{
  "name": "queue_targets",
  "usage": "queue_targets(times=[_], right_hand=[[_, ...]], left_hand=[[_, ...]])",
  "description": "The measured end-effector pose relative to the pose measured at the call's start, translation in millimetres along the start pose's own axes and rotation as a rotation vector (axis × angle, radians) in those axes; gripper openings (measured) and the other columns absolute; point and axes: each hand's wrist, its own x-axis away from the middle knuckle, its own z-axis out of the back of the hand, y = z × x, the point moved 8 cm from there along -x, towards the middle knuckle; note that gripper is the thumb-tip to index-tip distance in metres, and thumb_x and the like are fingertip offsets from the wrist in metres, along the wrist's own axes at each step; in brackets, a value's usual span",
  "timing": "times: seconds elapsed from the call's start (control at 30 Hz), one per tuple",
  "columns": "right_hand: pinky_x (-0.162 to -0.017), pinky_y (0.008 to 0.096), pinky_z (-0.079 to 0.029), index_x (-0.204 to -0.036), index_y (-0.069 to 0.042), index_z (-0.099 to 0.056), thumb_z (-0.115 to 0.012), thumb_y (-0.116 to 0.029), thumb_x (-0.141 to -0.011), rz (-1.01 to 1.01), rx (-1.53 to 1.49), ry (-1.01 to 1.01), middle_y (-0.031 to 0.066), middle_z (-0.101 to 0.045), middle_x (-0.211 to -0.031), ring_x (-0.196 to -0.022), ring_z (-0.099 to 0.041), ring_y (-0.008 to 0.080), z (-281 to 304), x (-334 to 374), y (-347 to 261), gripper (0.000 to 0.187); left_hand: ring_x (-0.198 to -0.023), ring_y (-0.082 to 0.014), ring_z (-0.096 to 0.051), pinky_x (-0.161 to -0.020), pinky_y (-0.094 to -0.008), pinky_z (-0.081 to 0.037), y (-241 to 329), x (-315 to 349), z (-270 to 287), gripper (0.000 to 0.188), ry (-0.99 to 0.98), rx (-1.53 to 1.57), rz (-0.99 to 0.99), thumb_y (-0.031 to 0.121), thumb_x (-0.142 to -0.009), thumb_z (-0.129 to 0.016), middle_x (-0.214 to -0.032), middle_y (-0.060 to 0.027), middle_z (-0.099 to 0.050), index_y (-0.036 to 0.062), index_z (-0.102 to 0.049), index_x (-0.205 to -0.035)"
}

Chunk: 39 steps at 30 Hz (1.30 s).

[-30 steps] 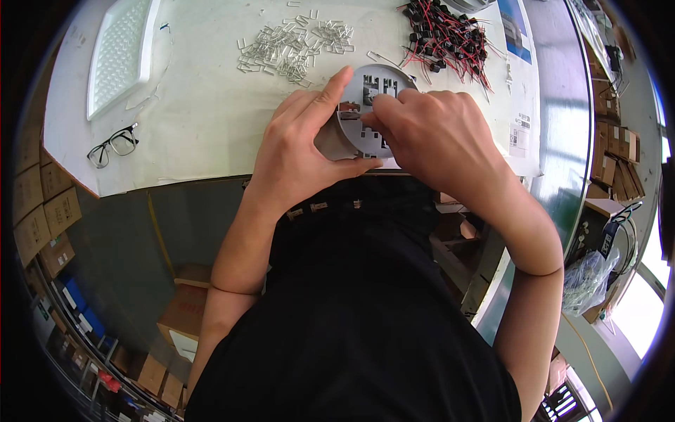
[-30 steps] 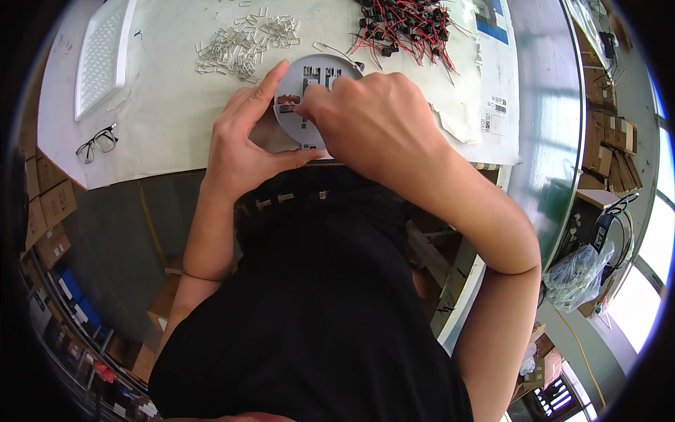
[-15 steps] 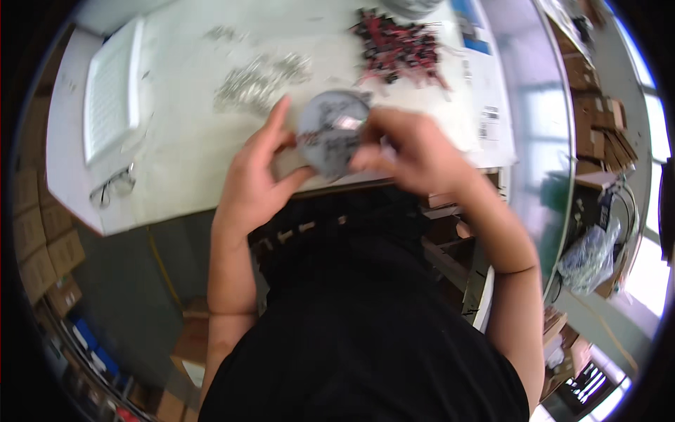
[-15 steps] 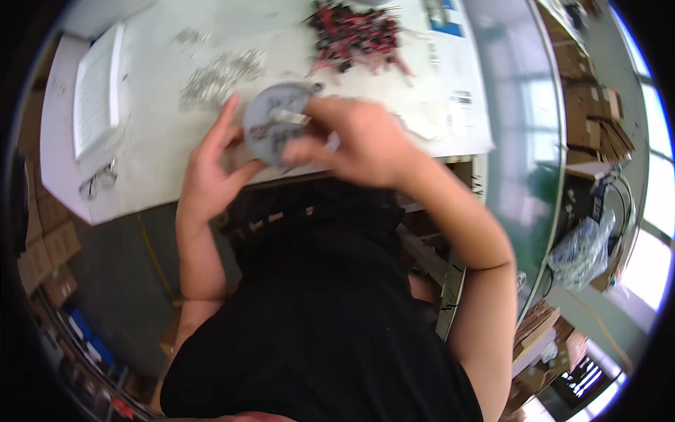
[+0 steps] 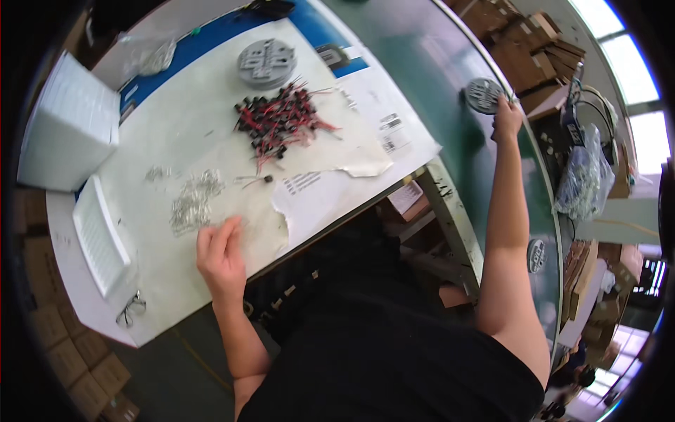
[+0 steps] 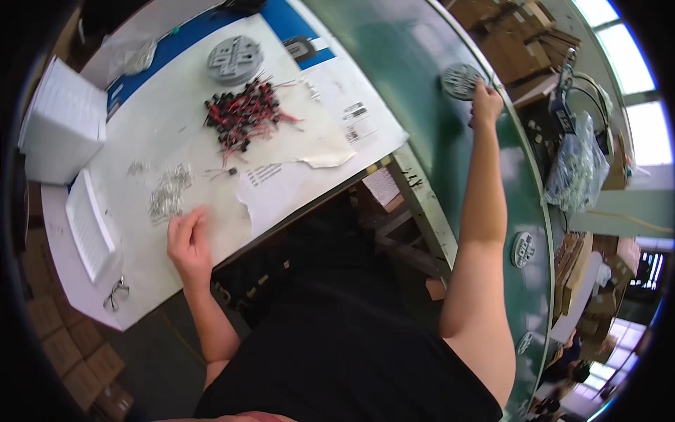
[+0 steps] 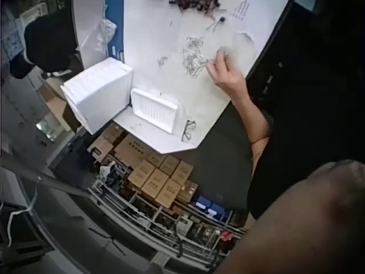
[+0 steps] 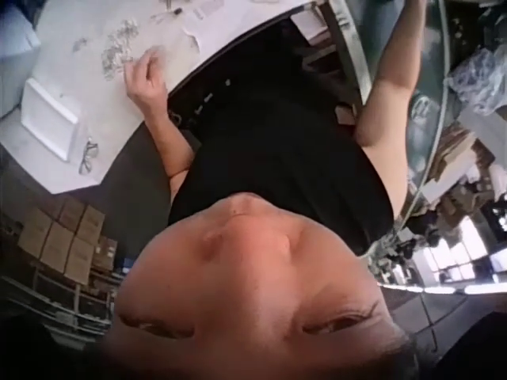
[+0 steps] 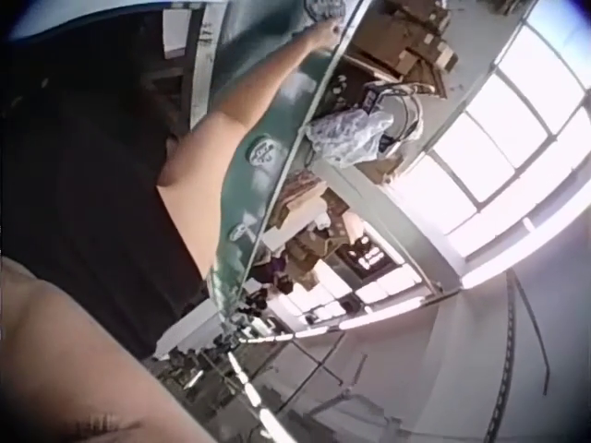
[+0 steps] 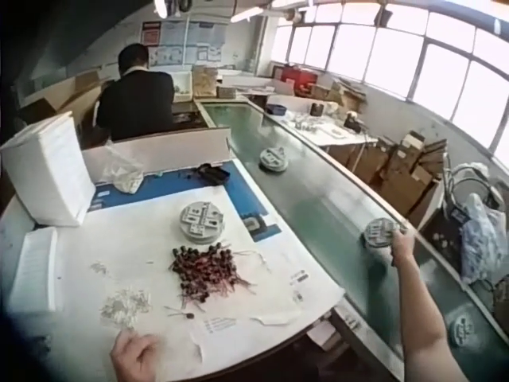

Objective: Manually inserting small metal pins and wired components into a circular assembly plate using an alignment tool.

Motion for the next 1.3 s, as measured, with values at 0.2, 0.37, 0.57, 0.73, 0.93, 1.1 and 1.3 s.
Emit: queue_targets(times=[0.2, 0.37, 0.57, 0.73, 0.93, 1.1, 1.3], right_hand=[[-0.08, 0.0441, -0.058, -0.111, 0.003, -0.078, -0.073, -0.04, -0.096, 0.294, 0.689, 0.375, 0.0209, -0.077, -0.09, -0.083, -0.075, 0.0295, 50, -28, -15, 0.045], [-0.071, 0.0336, -0.053, -0.107, 0.001, -0.079, -0.069, -0.039, -0.102, 0.473, 0.029, -0.537, 0.0071, -0.075, -0.085, -0.076, -0.066, 0.0146, -160, 108, -160, 0.042], [-0.081, 0.0478, -0.058, -0.101, -0.003, -0.08, -0.071, -0.056, -0.089, 0.809, 0.494, -0.779, 0.0208, -0.076, -0.091, -0.086, -0.073, 0.0386, -313, 275, -292, 0.055], [-0.09, 0.0544, -0.057, -0.103, -0.002, -0.078, -0.061, -0.043, -0.093, 0.98, 0.523, -0.624, 0.0243, -0.076, -0.105, -0.104, -0.072, 0.0438, -301, 294, -316, 0.045], [-0.071, 0.0514, -0.056, -0.087, -0.001, -0.073, -0.065, -0.032, -0.094, 1.003, 0.291, -0.85, 0.0219, -0.072, -0.082, -0.075, -0.07, 0.0413, -224, 364, -310, 0.033], [-0.061, 0.0429, -0.05, -0.086, -0.002, -0.071, -0.079, -0.018, -0.09, 1.034, 0.209, -1.213, 0.0157, -0.067, -0.074, -0.062, -0.063, 0.0314, -164, 493, -241, 0.019], [-0.061, 0.0406, -0.051, -0.1, -0.002, -0.074, -0.083, -0.016, -0.088, 1.033, -0.004, -0.982, 0.01, -0.072, -0.094, -0.067, -0.064, 0.0298, -178, 469, -234, 0.02]], left_hand=[[-0.071, -0.0186, -0.06, -0.062, -0.0316, -0.05, -1, 2, 2, 0.014, 0.038, 0.069, 0.04, 0.005, -0.095, -0.077, -0.088, -0.0088, -0.062, 0.0033, -0.08, -0.109], [-0.073, -0.019, -0.064, -0.064, -0.0314, -0.052, 5, 0, 1, 0.015, 0.054, 0.057, 0.029, 0.005, -0.094, -0.078, -0.09, -0.0091, -0.065, 0.0021, -0.079, -0.108], [-0.075, -0.0209, -0.065, -0.067, -0.0315, -0.054, 1, 8, 6, 0.016, 0.104, 0.004, 0.046, 0.001, -0.093, -0.076, -0.093, -0.009, -0.067, 0.002, -0.08, -0.108], [-0.081, -0.0234, -0.065, -0.072, -0.0322, -0.054, 9, 6, 21, 0.019, 0.263, 0.0, 0.001, 0.001, -0.091, -0.077, -0.095, -0.01, -0.068, 0.0019, -0.08, -0.109], [-0.101, -0.0285, -0.066, -0.087, -0.0375, -0.056, 5, 8, 38, 0.051, 0.348, 0.164, -0.089, 0.015, -0.084, -0.088, -0.116, -0.0149, -0.066, 0.0046, -0.072, -0.131], [-0.116, -0.0326, -0.063, -0.099, -0.0439, -0.054, 27, 9, 36, 0.084, 0.161, 0.096, -0.013, 0.027, -0.073, -0.095, -0.136, -0.0161, -0.057, 0.0093, -0.059, -0.147], [-0.122, -0.0357, -0.061, -0.101, -0.0458, -0.055, 9, 18, 4, 0.097, -0.148, 0.008, 0.07, 0.032, -0.063, -0.101, -0.143, -0.014, -0.053, 0.0121, -0.059, -0.148]])
